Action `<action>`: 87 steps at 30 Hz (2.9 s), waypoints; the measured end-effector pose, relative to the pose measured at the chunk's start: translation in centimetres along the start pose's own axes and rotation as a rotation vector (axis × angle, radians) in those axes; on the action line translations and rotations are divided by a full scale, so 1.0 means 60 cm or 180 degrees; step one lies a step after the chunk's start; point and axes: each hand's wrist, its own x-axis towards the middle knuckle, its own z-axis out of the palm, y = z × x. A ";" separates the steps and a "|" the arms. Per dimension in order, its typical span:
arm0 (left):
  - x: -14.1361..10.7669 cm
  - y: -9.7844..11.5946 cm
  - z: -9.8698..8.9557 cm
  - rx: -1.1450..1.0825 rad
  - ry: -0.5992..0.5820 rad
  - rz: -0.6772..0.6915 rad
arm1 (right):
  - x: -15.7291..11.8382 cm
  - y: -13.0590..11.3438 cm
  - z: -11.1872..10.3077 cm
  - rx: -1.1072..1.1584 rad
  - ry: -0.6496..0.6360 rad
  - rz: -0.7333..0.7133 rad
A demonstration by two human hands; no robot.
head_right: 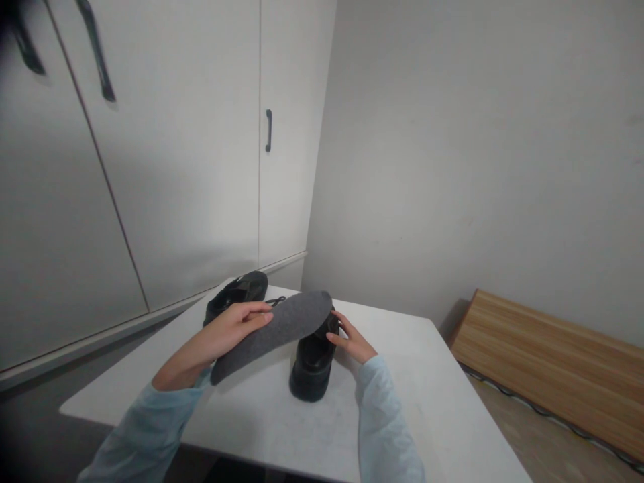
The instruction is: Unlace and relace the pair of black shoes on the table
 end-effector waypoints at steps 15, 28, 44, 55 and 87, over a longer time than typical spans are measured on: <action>0.111 -0.062 0.137 -0.0577 -0.0001 0.0141 | 0.001 -0.006 0.003 -0.0003 0.0305 0.0066; 0.149 -0.170 0.072 0.0027 0.1192 -0.0152 | -0.006 -0.029 0.007 -0.0311 0.0393 0.0117; 0.136 -0.233 0.047 0.1843 0.1147 -0.0566 | -0.006 -0.026 0.005 -0.0374 0.0302 0.0057; 0.125 -0.218 0.073 0.2665 0.0953 -0.0933 | -0.004 -0.019 0.004 -0.0308 0.0265 0.0004; 0.076 -0.095 0.115 0.2362 0.0727 0.0655 | -0.006 -0.030 0.005 -0.0452 0.0265 0.0024</action>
